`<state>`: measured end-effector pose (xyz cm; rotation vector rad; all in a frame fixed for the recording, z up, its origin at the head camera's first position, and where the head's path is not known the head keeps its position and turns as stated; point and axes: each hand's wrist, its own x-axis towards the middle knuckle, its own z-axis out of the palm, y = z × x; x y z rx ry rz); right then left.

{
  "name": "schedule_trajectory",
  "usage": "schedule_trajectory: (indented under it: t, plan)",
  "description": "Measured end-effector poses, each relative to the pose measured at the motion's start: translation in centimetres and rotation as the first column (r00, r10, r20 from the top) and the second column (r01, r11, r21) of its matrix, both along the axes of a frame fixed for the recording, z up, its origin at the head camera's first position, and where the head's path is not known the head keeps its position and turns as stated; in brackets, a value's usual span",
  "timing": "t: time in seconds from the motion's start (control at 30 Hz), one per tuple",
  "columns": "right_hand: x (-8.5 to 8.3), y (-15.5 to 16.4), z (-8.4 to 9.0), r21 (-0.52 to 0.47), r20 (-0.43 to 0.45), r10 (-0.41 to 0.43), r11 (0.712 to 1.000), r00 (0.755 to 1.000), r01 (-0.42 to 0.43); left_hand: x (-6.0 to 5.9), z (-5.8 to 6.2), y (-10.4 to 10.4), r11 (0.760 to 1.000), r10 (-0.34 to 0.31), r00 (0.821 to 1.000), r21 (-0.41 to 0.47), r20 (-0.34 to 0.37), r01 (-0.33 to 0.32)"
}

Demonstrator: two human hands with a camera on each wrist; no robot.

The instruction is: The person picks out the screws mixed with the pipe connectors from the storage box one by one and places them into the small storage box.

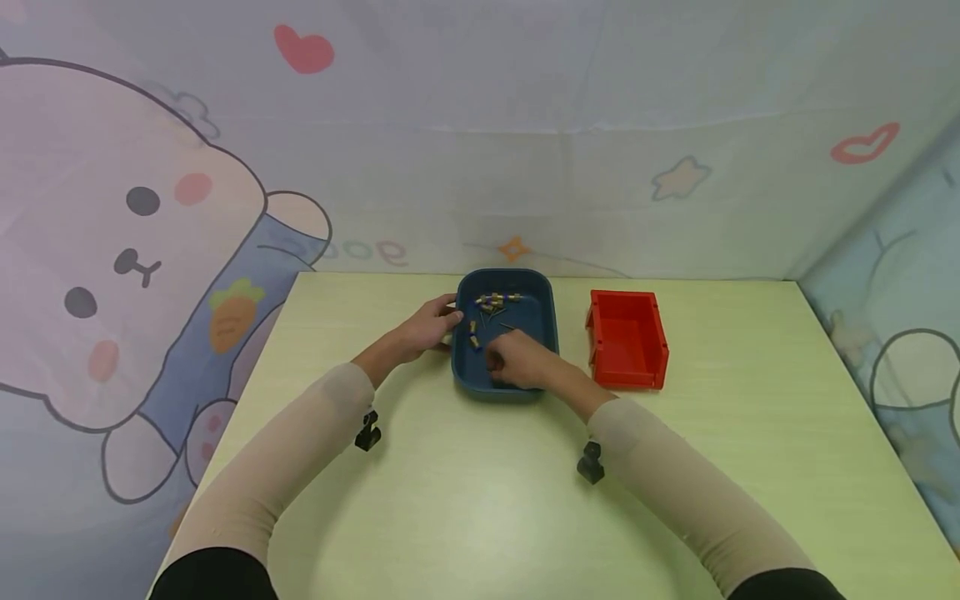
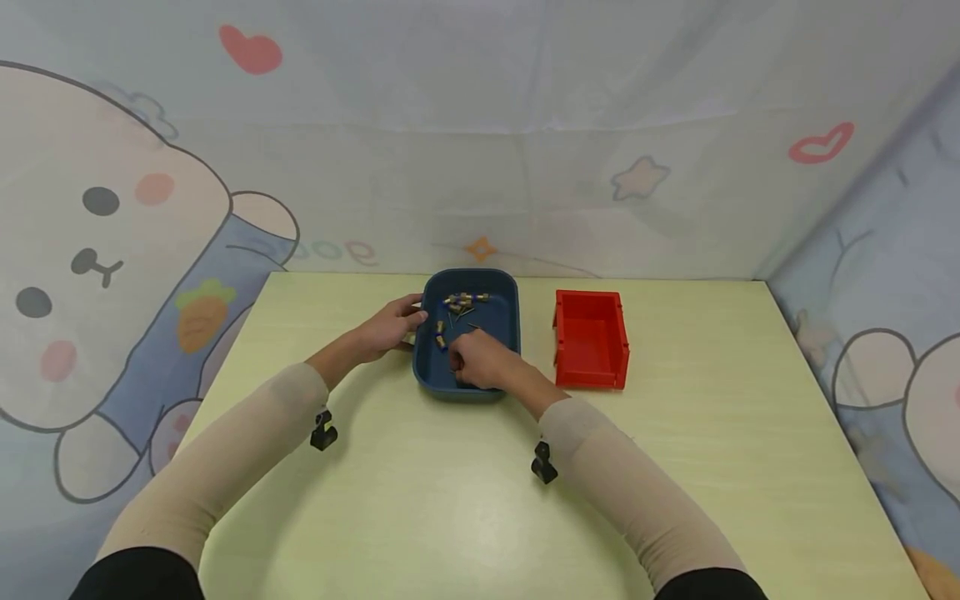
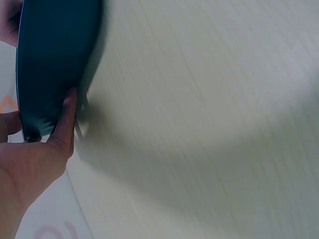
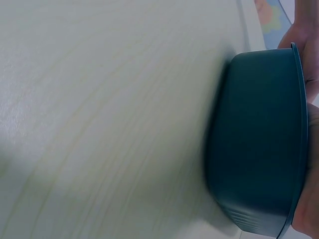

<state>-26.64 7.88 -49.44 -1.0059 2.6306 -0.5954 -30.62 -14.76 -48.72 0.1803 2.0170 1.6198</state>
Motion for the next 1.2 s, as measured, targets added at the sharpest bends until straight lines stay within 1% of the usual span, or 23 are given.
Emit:
schedule_trajectory:
  t: [0.13,0.37,0.7,0.9,1.2]
  plan:
    - [0.05,-0.01,-0.02,-0.006,-0.001,0.003,1.0,1.0,-0.003,0.02,-0.1,-0.01,1.0,-0.001,1.0,0.005,-0.001,0.001]
    - [0.05,0.01,-0.24,-0.008,-0.006,0.013,1.0,1.0,-0.013,0.34,0.1,-0.08,1.0,-0.003,1.0,-0.01,0.001,0.003]
    - [-0.16,0.08,-0.22,0.015,-0.031,0.009,1.0,0.999,-0.009,-0.1,-0.17,-0.01,1.0,-0.005,1.0,-0.014,-0.012,0.005]
    - [-0.21,-0.01,-0.48,0.01,-0.041,0.013,1.0,0.999,-0.013,-0.03,-0.28,-0.1,1.0,-0.01,1.0,-0.019,-0.012,0.01]
    - [-0.51,0.03,-0.56,-0.043,-0.053,-0.04,0.998,0.998,0.037,0.09,-0.09,-0.14,1.0,-0.014,1.0,-0.014,-0.026,0.014]
